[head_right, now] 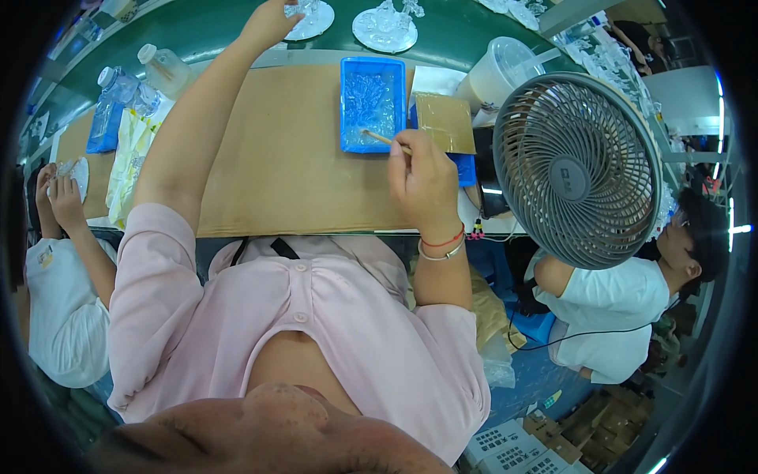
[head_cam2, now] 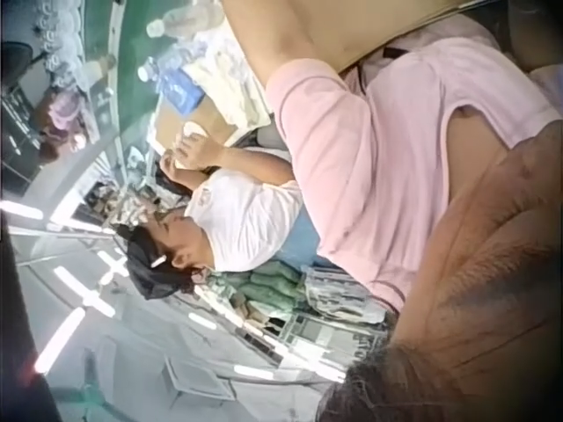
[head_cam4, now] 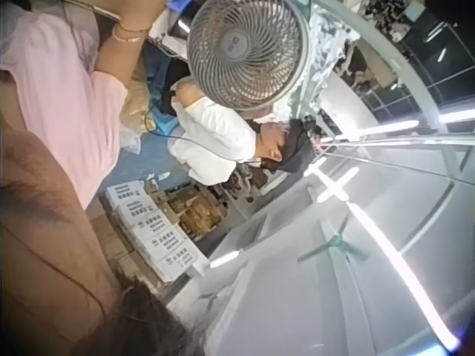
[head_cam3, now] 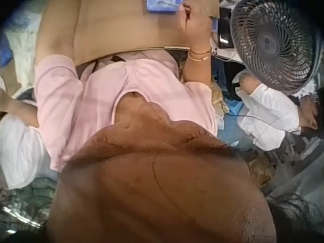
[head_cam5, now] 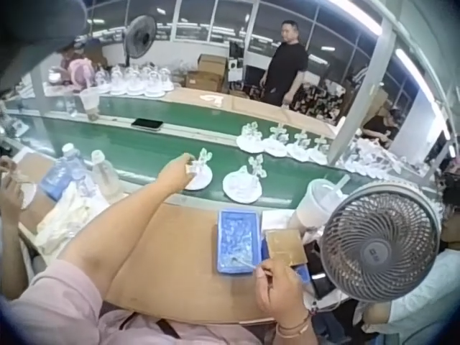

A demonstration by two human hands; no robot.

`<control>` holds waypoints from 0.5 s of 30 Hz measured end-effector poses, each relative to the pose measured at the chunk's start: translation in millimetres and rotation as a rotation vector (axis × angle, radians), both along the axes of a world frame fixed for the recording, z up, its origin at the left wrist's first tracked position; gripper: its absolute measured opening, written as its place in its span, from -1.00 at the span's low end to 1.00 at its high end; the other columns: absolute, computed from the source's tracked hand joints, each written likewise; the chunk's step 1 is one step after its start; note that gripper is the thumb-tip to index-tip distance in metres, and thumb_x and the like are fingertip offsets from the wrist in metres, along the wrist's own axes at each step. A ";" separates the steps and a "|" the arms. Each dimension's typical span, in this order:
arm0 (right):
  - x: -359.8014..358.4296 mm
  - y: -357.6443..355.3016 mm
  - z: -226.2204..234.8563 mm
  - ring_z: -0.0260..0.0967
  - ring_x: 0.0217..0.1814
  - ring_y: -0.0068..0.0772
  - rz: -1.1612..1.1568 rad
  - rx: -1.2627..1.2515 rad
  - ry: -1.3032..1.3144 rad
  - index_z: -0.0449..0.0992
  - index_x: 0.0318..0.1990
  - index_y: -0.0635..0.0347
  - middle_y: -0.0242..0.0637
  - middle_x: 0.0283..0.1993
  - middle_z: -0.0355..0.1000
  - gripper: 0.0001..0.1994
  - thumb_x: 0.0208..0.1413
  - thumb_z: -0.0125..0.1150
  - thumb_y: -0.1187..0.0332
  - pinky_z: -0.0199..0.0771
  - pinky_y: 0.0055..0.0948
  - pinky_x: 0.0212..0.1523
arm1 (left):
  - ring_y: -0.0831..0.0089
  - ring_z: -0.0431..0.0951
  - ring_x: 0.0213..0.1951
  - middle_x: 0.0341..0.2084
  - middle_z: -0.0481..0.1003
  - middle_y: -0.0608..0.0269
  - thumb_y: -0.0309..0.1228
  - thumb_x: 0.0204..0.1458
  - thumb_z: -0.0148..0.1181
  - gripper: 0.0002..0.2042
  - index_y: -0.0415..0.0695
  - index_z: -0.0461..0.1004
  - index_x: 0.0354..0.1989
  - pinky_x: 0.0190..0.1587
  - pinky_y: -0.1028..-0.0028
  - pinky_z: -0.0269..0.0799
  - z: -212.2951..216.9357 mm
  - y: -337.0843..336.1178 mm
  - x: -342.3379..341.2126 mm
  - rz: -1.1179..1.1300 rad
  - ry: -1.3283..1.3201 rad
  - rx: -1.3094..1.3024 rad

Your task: Assembling decorative snowflake lights by applying adhesive to plastic parts.

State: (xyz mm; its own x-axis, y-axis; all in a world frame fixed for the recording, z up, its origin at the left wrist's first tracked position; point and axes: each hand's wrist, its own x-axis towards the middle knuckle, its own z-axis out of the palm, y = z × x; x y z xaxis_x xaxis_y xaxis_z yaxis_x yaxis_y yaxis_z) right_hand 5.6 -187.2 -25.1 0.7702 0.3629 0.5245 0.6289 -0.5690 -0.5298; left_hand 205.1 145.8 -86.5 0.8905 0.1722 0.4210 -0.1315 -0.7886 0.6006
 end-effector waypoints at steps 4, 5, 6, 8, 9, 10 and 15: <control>7.9 12.6 6.7 0.43 -0.47 -0.38 0.029 0.054 0.082 0.43 -0.26 0.29 -0.16 -0.40 0.46 -0.93 0.15 0.13 0.48 0.39 -0.52 -0.43 | 0.10 0.54 -0.12 -0.14 0.54 0.07 -0.15 0.03 0.21 -0.54 -0.07 0.40 0.09 -0.09 0.22 0.44 -30.6 -8.6 14.8 0.006 0.081 0.028; 11.9 12.7 4.5 0.43 -0.47 -0.42 0.016 0.104 0.129 0.44 -0.26 0.29 -0.18 -0.42 0.47 -0.92 0.15 0.14 0.47 0.38 -0.53 -0.44 | 0.12 0.56 -0.18 -0.17 0.55 0.05 -0.18 0.03 0.21 -0.56 -0.10 0.41 0.06 -0.14 0.25 0.47 -28.7 -17.3 16.1 0.011 0.153 0.038; 14.0 12.6 3.3 0.44 -0.48 -0.46 0.006 0.152 0.174 0.44 -0.26 0.29 -0.21 -0.44 0.47 -0.91 0.15 0.14 0.46 0.38 -0.54 -0.45 | 0.22 0.60 -0.24 -0.27 0.59 0.09 -0.17 0.04 0.21 -0.58 -0.12 0.43 0.02 -0.18 0.31 0.48 -28.7 -23.9 18.1 0.051 0.065 0.082; 13.7 7.9 1.7 0.44 -0.48 -0.47 -0.063 0.132 0.162 0.44 -0.26 0.30 -0.22 -0.45 0.48 -0.90 0.16 0.15 0.44 0.38 -0.55 -0.45 | 0.26 0.61 -0.24 -0.21 0.56 0.02 -0.19 0.03 0.23 -0.56 -0.15 0.42 0.05 -0.21 0.33 0.50 -0.6 -50.8 12.2 0.016 0.169 -0.133; 15.4 7.2 1.1 0.44 -0.49 -0.49 -0.107 0.118 0.164 0.45 -0.26 0.30 -0.23 -0.46 0.49 -0.89 0.17 0.16 0.42 0.39 -0.55 -0.45 | 0.31 0.62 -0.24 -0.15 0.53 -0.05 -0.22 0.03 0.26 -0.53 -0.17 0.40 0.08 -0.23 0.36 0.52 13.3 -56.2 9.0 0.003 0.286 -0.342; 18.2 10.4 -0.4 0.44 -0.49 -0.49 -0.087 0.117 0.145 0.45 -0.26 0.30 -0.23 -0.46 0.49 -0.89 0.17 0.16 0.42 0.39 -0.55 -0.45 | 0.46 0.59 -0.59 -0.48 0.59 0.07 -0.18 0.04 0.25 -0.58 -0.18 0.46 0.00 -0.51 0.47 0.50 5.7 -54.7 14.2 0.035 0.147 -0.309; 11.5 14.6 -5.2 0.46 -0.50 -0.40 -0.010 0.091 -0.102 0.45 -0.28 0.30 -0.20 -0.44 0.51 -0.89 0.17 0.15 0.43 0.41 -0.52 -0.45 | 0.42 0.61 -0.50 -0.54 0.58 0.17 -0.25 0.05 0.22 -0.75 -0.19 0.54 -0.22 -0.42 0.43 0.50 0.2 -60.8 27.9 0.121 0.050 0.001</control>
